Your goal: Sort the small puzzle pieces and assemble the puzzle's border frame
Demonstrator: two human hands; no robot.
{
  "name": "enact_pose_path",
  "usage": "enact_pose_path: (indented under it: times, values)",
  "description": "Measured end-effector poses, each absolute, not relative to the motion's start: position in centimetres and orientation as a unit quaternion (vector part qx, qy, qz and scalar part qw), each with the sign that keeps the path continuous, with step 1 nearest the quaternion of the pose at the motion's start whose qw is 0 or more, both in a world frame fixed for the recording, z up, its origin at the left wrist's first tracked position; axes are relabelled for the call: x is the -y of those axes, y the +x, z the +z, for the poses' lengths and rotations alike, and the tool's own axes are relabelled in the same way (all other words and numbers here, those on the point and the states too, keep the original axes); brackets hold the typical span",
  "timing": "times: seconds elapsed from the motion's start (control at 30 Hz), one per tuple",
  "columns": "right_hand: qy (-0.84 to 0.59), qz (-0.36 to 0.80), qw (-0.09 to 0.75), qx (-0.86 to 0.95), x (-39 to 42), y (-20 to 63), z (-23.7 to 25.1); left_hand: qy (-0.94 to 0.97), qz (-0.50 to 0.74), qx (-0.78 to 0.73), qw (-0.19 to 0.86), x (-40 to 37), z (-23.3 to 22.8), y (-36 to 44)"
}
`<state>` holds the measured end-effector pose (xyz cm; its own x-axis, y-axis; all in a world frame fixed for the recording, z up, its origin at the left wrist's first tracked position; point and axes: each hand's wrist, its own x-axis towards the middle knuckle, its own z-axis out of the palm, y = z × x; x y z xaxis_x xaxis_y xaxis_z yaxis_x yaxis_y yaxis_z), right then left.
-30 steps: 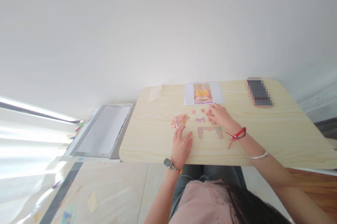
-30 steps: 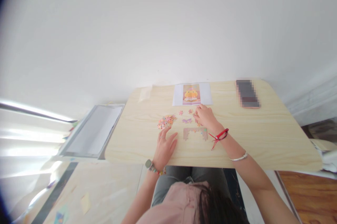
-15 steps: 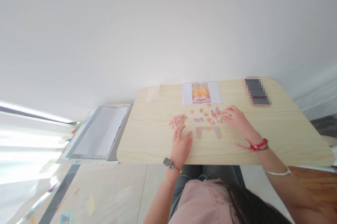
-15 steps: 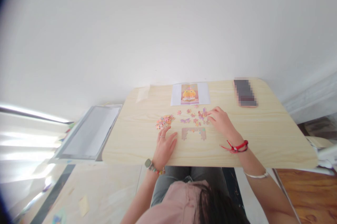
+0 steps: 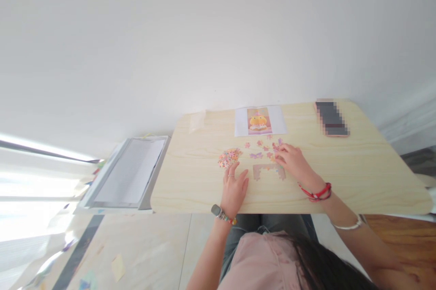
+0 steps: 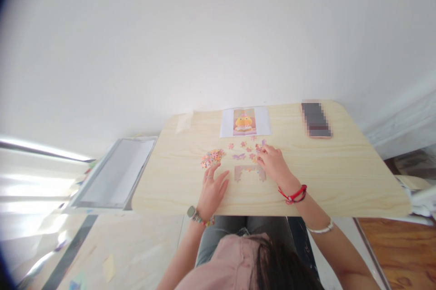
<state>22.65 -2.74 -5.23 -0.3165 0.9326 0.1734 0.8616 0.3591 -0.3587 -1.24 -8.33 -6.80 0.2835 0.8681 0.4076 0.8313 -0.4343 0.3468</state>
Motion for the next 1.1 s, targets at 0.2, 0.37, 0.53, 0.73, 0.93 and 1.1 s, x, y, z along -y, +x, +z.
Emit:
enact_pose_path:
  times: [0.2,0.37,0.53,0.73,0.93,1.1]
  values:
    - [-0.595,0.11,0.231,0.762,1.7,25.5,-5.1,0.802,0.269,-0.532,0.036,8.5,-7.1,-1.3]
    - [-0.606,0.107,0.215,0.758,0.5,26.4,-5.2,0.807,0.265,-0.527,0.04,8.3,-6.8,-0.9]
    - [-0.599,0.118,0.196,0.768,-0.1,25.6,-5.5,0.803,0.272,-0.529,0.031,8.3,-6.8,-0.9]
    - [-0.612,0.096,0.193,0.761,-0.5,25.7,-5.6,0.801,0.273,-0.532,0.024,8.5,-6.9,-1.5]
    - [-0.62,0.08,0.215,0.75,-0.1,26.2,-5.5,0.804,0.269,-0.529,0.027,8.4,-6.9,-1.3]
    - [-0.565,0.114,0.246,0.78,1.2,26.7,-5.5,0.803,0.277,-0.527,0.027,8.3,-6.9,-1.1]
